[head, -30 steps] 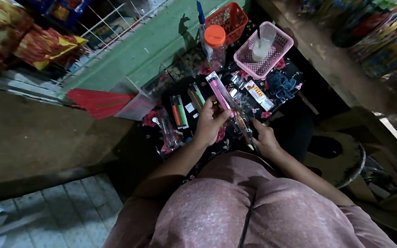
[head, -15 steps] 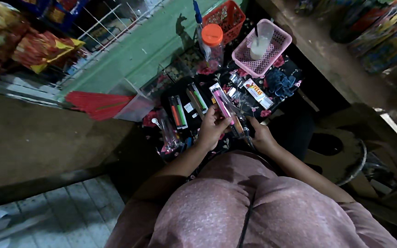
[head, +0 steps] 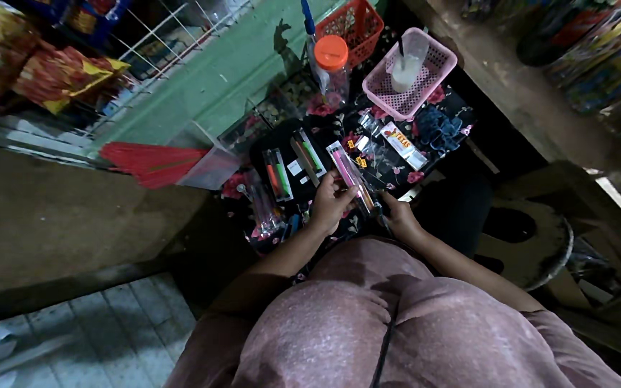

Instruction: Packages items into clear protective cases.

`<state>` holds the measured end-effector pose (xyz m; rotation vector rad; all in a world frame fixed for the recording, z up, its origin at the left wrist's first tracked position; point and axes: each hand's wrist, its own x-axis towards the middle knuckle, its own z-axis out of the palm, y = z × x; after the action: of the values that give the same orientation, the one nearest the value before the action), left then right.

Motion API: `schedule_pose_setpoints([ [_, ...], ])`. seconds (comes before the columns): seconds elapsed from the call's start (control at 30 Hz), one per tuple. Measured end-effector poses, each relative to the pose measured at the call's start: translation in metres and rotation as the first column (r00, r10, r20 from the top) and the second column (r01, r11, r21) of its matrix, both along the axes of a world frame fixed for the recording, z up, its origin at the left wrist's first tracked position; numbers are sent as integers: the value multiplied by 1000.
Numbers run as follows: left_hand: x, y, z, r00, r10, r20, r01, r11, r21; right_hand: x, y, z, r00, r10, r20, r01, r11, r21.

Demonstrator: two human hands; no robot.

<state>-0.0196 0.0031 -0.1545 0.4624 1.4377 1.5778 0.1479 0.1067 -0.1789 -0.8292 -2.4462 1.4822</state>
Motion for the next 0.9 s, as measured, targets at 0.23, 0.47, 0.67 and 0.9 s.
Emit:
schedule_pose_setpoints([
  [0.23, 9, -7, 3, 996, -92, 14, 93, 992, -83, -4, 8, 4, 994, -2, 108, 2, 1000, 0],
  [0.47, 10, -5, 2, 993, -117, -20, 114, 986, -124, -5, 8, -6, 996, -12, 92, 14, 1000, -21],
  [0.67, 8, -1, -10, 997, -80, -17, 77, 991, -107, -6, 9, -16, 999, -15, 38, 16, 999, -42],
  [0.9, 2, -10, -22, 996, -95, -3, 92, 976, -198, -8, 7, -33, 1000, 22, 17, -19, 993, -119],
])
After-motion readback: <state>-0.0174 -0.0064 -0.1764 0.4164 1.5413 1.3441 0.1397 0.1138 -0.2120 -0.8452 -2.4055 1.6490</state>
